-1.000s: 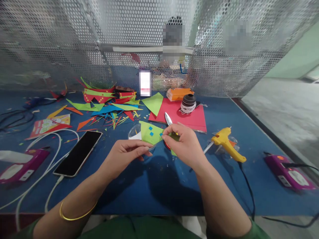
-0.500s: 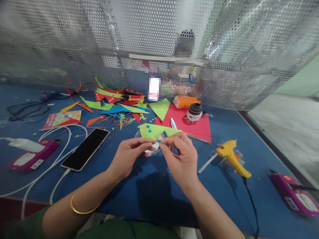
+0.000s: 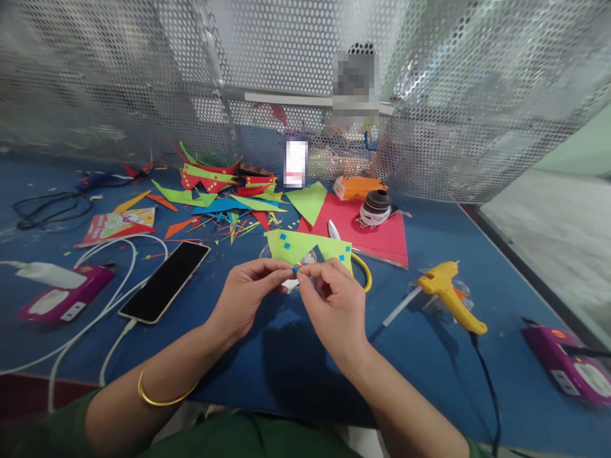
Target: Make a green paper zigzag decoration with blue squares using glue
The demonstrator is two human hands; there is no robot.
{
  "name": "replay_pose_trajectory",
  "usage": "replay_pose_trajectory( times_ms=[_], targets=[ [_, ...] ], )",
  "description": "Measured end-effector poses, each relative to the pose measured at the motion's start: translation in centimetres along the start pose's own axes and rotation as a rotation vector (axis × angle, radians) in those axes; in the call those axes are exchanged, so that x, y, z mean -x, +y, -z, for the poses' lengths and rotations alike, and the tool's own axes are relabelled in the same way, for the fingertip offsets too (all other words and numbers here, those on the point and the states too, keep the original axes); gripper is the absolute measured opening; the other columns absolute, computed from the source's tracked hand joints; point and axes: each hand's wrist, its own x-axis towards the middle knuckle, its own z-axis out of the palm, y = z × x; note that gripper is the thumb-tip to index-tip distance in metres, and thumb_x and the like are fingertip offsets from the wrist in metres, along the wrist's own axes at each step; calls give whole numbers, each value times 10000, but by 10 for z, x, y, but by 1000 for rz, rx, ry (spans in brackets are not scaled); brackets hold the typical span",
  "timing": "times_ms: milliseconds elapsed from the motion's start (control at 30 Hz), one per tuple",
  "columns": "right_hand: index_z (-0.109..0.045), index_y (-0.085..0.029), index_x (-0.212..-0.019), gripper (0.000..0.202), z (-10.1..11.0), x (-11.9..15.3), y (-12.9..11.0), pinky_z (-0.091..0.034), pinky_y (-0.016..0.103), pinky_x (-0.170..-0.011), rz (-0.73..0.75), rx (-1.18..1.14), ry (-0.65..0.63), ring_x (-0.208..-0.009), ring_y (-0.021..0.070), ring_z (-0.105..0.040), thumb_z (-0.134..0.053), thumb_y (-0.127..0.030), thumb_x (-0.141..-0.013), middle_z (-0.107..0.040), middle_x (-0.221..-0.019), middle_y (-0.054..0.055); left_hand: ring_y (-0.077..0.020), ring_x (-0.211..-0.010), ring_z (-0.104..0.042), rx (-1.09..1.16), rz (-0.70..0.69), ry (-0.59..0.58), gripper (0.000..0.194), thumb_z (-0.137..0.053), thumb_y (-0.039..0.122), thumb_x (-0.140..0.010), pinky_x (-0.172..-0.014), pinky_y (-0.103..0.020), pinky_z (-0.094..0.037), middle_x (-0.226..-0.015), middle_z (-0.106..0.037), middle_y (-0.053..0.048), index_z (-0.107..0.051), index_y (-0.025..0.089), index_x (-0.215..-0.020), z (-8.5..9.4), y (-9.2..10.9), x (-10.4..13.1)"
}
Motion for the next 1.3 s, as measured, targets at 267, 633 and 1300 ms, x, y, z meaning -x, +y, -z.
replay_pose_trajectory(
  times_ms=[267, 633, 1300],
  targets=[
    [-715, -211, -771, 115, -1, 2, 3, -387, 248, -539, 2, 43, -39, -555, 96, -468, -646, -222, -863, -516, -633, -44, -92, -630, -602, -46, -20, -5, 161, -863, 288, -663, -608, -197, -498, -696, -727, -11, -787, 161, -726, 1, -5, -2],
    [-697, -222, -848, 88, 5, -2, 4, -453, 263, -605, 104, 95, -54, -630, 112, -565, -642, -240, -915, -624, -769, -12, -85, -631, -610, -171, -62, -27, 157, -845, 289, -703, -616, -185, -483, -707, -734, 1, -785, 160, -769, 4, -6, -1],
    [-615, -221, -742, 151, 32, -32, 18, -445, 373, -906, -113, -88, -133, -1071, 236, -629, -627, -310, -863, -696, -1075, 57, -129, -593, -626, -338, -88, -100, 164, -810, 323, -716, -563, -233, -464, -755, -785, -54, -813, 175, -786, 4, -12, 2]
  ],
)
